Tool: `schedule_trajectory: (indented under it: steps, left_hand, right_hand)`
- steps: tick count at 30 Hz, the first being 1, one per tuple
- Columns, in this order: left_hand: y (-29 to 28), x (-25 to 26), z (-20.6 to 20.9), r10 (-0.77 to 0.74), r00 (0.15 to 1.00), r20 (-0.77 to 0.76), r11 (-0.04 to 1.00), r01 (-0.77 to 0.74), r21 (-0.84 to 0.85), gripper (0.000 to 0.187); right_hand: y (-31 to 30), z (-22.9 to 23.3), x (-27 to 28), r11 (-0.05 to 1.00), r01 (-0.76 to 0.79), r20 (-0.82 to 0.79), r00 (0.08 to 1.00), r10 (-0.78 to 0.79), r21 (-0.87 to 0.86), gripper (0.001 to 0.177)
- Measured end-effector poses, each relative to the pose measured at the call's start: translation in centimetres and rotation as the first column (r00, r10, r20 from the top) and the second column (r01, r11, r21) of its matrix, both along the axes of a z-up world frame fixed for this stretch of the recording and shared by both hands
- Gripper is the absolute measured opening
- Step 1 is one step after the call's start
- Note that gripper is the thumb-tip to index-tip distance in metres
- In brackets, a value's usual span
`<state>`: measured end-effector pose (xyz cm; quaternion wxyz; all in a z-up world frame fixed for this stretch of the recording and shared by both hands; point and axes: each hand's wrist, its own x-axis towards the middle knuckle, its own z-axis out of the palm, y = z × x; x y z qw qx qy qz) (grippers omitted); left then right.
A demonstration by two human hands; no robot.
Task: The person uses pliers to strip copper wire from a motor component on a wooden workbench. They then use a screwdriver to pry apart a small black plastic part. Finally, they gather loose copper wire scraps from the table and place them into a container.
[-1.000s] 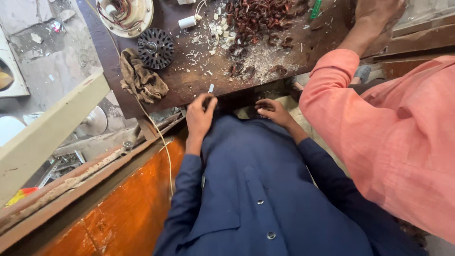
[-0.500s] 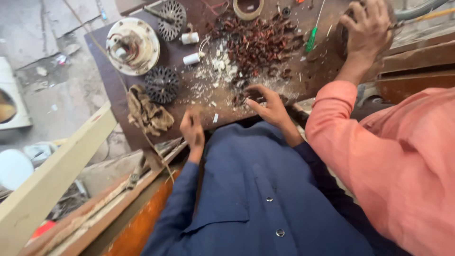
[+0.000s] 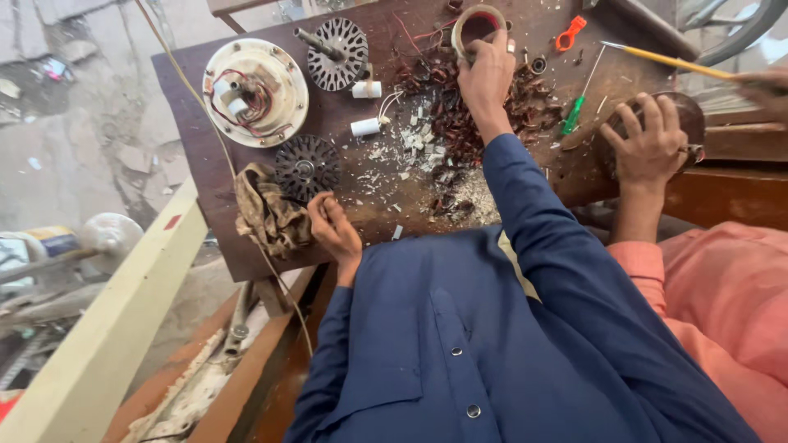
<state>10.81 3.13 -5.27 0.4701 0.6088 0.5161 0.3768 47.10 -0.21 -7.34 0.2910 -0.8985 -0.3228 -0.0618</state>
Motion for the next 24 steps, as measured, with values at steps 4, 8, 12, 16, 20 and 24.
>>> schedule_trajectory:
  steps: [4, 8, 12, 16, 20, 24]
  left_hand:
    - [1.4, 1.6, 0.1, -0.084, 0.996, -0.02, 0.988, 0.086, 0.127, 0.024]
    - [2.0, 2.2, 0.0, -0.181, 0.983, -0.023, 0.976, 0.183, 0.118, 0.024]
    - [2.1, 2.8, 0.3, -0.311, 0.945, -0.105, 0.922, 0.326, 0.207, 0.023]
    - [0.9, 4.6, 0.1, -0.407, 0.912, -0.038, 0.904, 0.409, 0.128, 0.016]
    - [-1.0, 5.0, 0.6, -0.498, 0.867, -0.004, 0.857, 0.493, 0.148, 0.011]
    - [-3.1, 3.0, 1.7, -0.568, 0.822, -0.036, 0.806, 0.564, 0.177, 0.01]
  right_hand:
    - [-2.2, 3.0, -1.2, 0.987, -0.009, 0.03, 1.0, 0.004, 0.161, 0.017]
    - [-9.5, 8.3, -7.5, 0.925, -0.025, -0.118, 0.99, 0.076, 0.379, 0.021]
    - [-19.5, 9.2, -16.7, 0.922, 0.234, -0.443, 0.893, -0.078, 0.31, 0.016]
    - [-29.9, 1.6, -24.2, 0.735, 0.665, -0.894, 0.402, -0.2, 0.135, 0.018]
    - [-34.1, -10.4, -23.3, 0.215, 0.973, -0.932, -0.153, 0.329, -0.084, 0.038]
    - [-33.8, -14.1, -17.5, 0.459, 0.848, -0.964, 0.227, 0.136, 0.264, 0.058]
